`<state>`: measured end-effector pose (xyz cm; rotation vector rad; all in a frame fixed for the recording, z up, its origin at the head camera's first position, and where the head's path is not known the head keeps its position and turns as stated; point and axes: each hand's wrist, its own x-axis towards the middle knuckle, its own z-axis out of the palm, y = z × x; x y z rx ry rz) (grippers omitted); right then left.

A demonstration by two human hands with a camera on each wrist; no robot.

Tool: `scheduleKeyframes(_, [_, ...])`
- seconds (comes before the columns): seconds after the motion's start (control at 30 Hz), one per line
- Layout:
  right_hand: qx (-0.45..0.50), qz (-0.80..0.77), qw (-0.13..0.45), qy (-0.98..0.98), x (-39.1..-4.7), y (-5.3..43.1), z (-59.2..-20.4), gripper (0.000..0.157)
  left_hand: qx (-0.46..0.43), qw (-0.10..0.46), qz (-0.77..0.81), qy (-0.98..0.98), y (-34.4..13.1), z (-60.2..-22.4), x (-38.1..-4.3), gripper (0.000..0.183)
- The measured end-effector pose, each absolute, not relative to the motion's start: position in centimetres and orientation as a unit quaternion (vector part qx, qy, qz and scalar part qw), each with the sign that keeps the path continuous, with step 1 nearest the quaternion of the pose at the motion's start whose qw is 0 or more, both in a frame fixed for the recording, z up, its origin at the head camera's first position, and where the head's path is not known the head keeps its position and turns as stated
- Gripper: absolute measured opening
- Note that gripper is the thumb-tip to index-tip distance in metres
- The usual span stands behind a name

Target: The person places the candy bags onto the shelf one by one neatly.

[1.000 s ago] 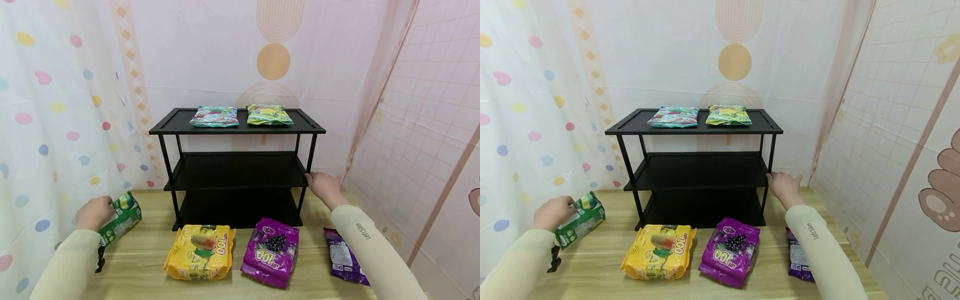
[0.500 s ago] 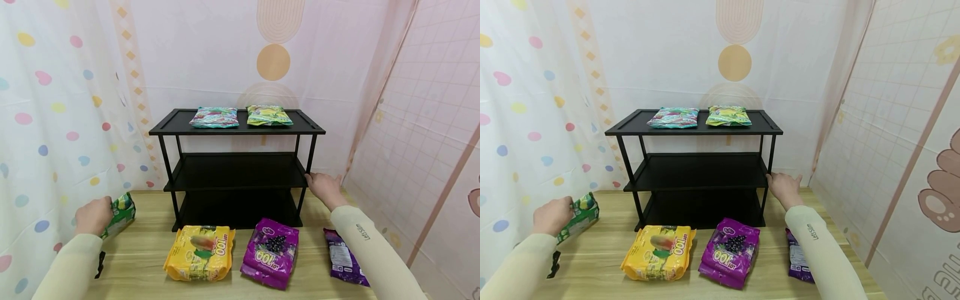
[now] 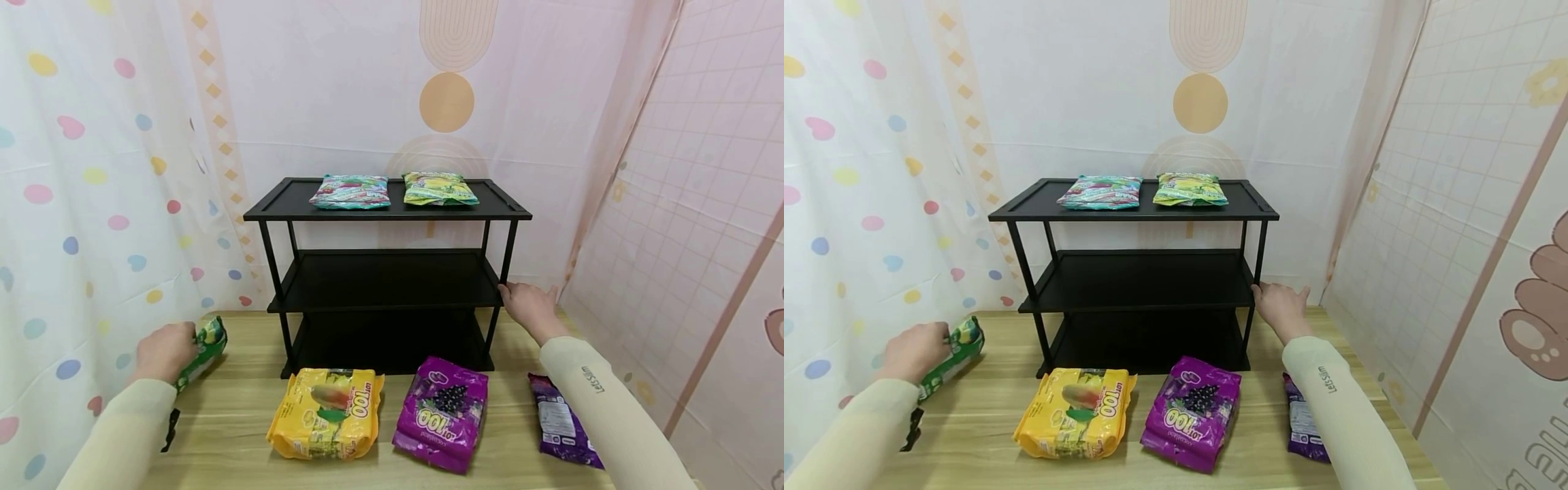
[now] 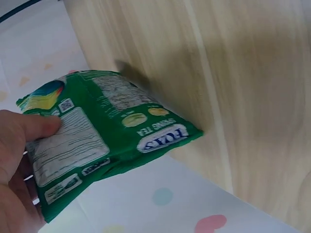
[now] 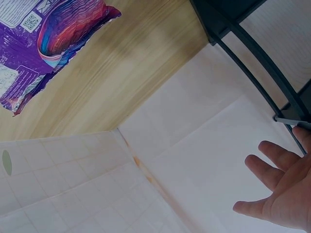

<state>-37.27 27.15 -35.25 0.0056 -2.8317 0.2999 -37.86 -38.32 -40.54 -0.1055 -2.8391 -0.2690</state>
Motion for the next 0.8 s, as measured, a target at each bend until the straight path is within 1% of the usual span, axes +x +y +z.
scheduleKeyframes(0.33, [-0.001, 0.103, 0.146, -0.984, -37.3, 27.1, -35.4, 0.052, -0.055, 0.1, -0.106, -0.988, -36.6, -40.9, -38.3, 0.015])
scheduleKeyframes(0.47, [0.0, 0.104, 0.147, -0.984, -37.3, 27.1, -35.4, 0.053, -0.066, 0.088, -0.113, -0.988, -36.1, -41.0, -38.6, 0.012])
scheduleKeyframes(0.8, [0.0, 0.107, 0.147, -0.983, -37.4, 27.2, -35.4, 0.053, -0.093, 0.087, -0.099, -0.987, -34.8, -41.8, -39.1, 0.01])
